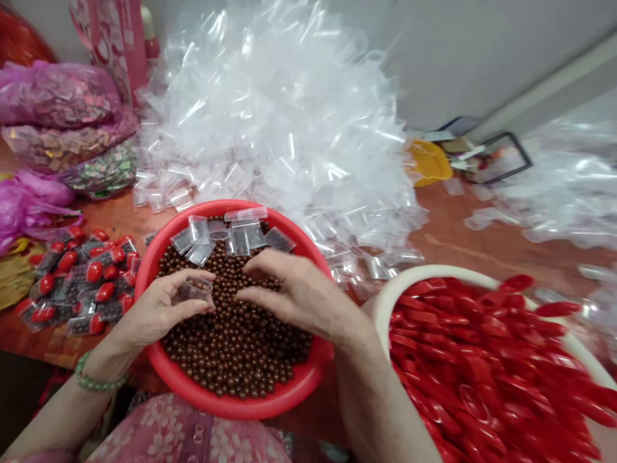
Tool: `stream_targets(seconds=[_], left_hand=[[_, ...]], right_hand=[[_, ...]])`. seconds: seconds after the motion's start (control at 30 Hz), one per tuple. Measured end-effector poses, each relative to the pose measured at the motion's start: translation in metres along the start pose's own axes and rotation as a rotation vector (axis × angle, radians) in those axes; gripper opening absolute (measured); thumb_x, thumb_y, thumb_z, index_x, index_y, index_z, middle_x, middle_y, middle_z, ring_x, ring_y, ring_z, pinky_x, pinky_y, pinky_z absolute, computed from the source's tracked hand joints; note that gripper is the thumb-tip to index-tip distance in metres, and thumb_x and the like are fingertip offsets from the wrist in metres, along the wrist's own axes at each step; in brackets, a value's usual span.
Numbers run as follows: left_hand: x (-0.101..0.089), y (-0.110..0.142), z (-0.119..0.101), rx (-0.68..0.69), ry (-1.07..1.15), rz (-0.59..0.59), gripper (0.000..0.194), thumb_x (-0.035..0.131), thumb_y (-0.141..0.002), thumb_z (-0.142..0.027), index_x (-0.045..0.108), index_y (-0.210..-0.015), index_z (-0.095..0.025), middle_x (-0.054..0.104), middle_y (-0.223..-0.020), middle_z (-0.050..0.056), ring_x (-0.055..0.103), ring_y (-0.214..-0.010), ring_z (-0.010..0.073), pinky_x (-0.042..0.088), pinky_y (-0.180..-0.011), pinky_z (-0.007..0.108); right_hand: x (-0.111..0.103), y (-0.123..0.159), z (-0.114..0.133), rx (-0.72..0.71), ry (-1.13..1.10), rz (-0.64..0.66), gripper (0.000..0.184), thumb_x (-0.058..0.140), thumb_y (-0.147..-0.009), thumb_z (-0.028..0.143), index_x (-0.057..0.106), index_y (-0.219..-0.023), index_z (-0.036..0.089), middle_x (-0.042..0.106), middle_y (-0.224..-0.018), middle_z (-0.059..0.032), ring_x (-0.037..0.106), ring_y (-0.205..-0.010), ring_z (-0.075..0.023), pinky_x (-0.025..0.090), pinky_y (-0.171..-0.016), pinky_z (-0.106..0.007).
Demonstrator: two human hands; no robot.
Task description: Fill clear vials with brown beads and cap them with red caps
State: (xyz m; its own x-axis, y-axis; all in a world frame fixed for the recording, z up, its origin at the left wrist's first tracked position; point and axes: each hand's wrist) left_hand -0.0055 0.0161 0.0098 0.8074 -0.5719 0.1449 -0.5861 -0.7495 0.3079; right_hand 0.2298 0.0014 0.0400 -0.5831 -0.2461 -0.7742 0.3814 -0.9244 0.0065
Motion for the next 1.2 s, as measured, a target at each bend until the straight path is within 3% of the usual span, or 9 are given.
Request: stream_targets(seconds=[0.1, 0.2, 0.3, 0.43, 0.6, 0.7, 0.8, 0.9, 1.2], left_hand=[[0.000, -0.001, 0.002, 0.007, 0.198, 0.009, 0.034, 0.067, -0.077, -0.020, 0.060, -0.110, -0.015, 0.065, -0.087, 0.002, 0.063, -0.082, 0.0124, 0.048, -0.081, 0.027], [-0.001, -0.001, 0.008, 0.017, 0.361, 0.034, 0.036, 0.067, -0.074, -0.013, 0.059, -0.109, -0.016, 0.067, -0.091, 0.003, 0.066, -0.084, 0.0136, 0.050, -0.079, 0.027], [-0.004, -0.002, 0.012, 0.046, 0.440, 0.062, 0.036, 0.069, -0.073, -0.012, 0.061, -0.108, -0.016, 0.068, -0.092, 0.004, 0.067, -0.085, 0.0142, 0.052, -0.078, 0.026], [-0.009, 0.002, 0.012, 0.088, 0.407, 0.117, 0.029, 0.070, -0.079, -0.021, 0.064, -0.107, -0.016, 0.069, -0.093, 0.005, 0.068, -0.086, 0.0142, 0.053, -0.079, 0.025], [-0.014, 0.010, 0.003, 0.114, 0.162, 0.128, 0.021, 0.070, -0.083, -0.026, 0.068, -0.104, -0.021, 0.073, -0.094, 0.003, 0.069, -0.089, 0.0145, 0.054, -0.084, 0.025], [-0.016, 0.011, 0.000, 0.153, -0.053, -0.014, 0.023, 0.071, -0.081, -0.030, 0.070, -0.103, -0.023, 0.073, -0.101, 0.003, 0.068, -0.094, 0.0156, 0.053, -0.088, 0.024], [-0.015, 0.014, 0.001, 0.162, -0.265, -0.150, 0.027, 0.074, -0.078, -0.036, 0.071, -0.102, -0.024, 0.073, -0.103, 0.002, 0.067, -0.097, 0.0166, 0.052, -0.089, 0.023], [-0.013, 0.015, 0.005, 0.108, -0.324, -0.145, 0.035, 0.074, -0.075, -0.042, 0.070, -0.105, -0.024, 0.073, -0.105, 0.003, 0.067, -0.097, 0.0188, 0.053, -0.089, 0.027], [-0.006, 0.011, 0.004, 0.095, -0.289, -0.204, 0.035, 0.077, -0.074, -0.040, 0.070, -0.104, -0.023, 0.075, -0.096, 0.003, 0.069, -0.094, 0.0176, 0.053, -0.090, 0.028]], right_hand=[[-0.002, -0.007, -0.032, 0.195, 0.423, -0.206, 0.027, 0.056, -0.088, 0.037, 0.064, -0.101, 0.014, 0.065, -0.099, -0.0168, 0.062, -0.093, -0.0313, 0.049, -0.083, -0.044], [0.004, -0.014, -0.054, 0.280, 0.637, -0.153, 0.035, 0.055, -0.086, 0.031, 0.062, -0.112, 0.009, 0.064, -0.105, -0.0215, 0.060, -0.101, -0.0352, 0.048, -0.088, -0.048], [0.011, -0.019, -0.059, 0.301, 0.690, -0.114, 0.035, 0.054, -0.086, 0.031, 0.061, -0.113, 0.009, 0.064, -0.104, -0.0211, 0.060, -0.099, -0.0351, 0.049, -0.085, -0.047], [0.008, -0.012, -0.052, 0.268, 0.525, -0.237, 0.034, 0.052, -0.089, 0.033, 0.062, -0.112, 0.011, 0.067, -0.101, -0.0191, 0.062, -0.094, -0.0326, 0.050, -0.083, -0.045], [-0.026, 0.046, -0.042, 0.340, 0.364, -0.501, 0.026, 0.052, -0.090, 0.036, 0.067, -0.105, 0.019, 0.070, -0.096, -0.0107, 0.066, -0.082, -0.0244, 0.054, -0.077, -0.040], [-0.045, 0.104, -0.046, 0.499, 0.419, -0.584, 0.029, 0.052, -0.091, 0.039, 0.067, -0.108, 0.021, 0.071, -0.103, -0.0117, 0.066, -0.095, -0.0277, 0.051, -0.088, -0.046], [-0.048, 0.161, -0.064, 0.634, 0.522, -0.452, 0.047, 0.060, -0.084, 0.047, 0.061, -0.122, 0.019, 0.062, -0.124, -0.0159, 0.055, -0.119, -0.0365, 0.042, -0.102, -0.055], [-0.037, 0.194, -0.092, 0.791, 0.570, -0.310, 0.072, 0.064, -0.078, 0.053, 0.048, -0.139, 0.018, 0.043, -0.145, -0.0188, 0.043, -0.132, -0.0405, 0.040, -0.105, -0.055], [-0.014, 0.181, -0.119, 0.915, 0.774, -0.077, 0.072, 0.058, -0.078, 0.042, 0.042, -0.142, 0.012, 0.045, -0.141, -0.0215, 0.045, -0.118, -0.0449, 0.044, -0.091, -0.055]])
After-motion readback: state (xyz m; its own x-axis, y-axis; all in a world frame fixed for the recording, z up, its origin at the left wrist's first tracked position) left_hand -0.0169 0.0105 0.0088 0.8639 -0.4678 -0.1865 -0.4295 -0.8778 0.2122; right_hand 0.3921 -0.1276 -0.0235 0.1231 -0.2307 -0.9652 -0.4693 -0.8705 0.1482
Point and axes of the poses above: each hand's wrist, its own y-axis away from the middle knuckle, its own x-axis out of the palm, z = x × y
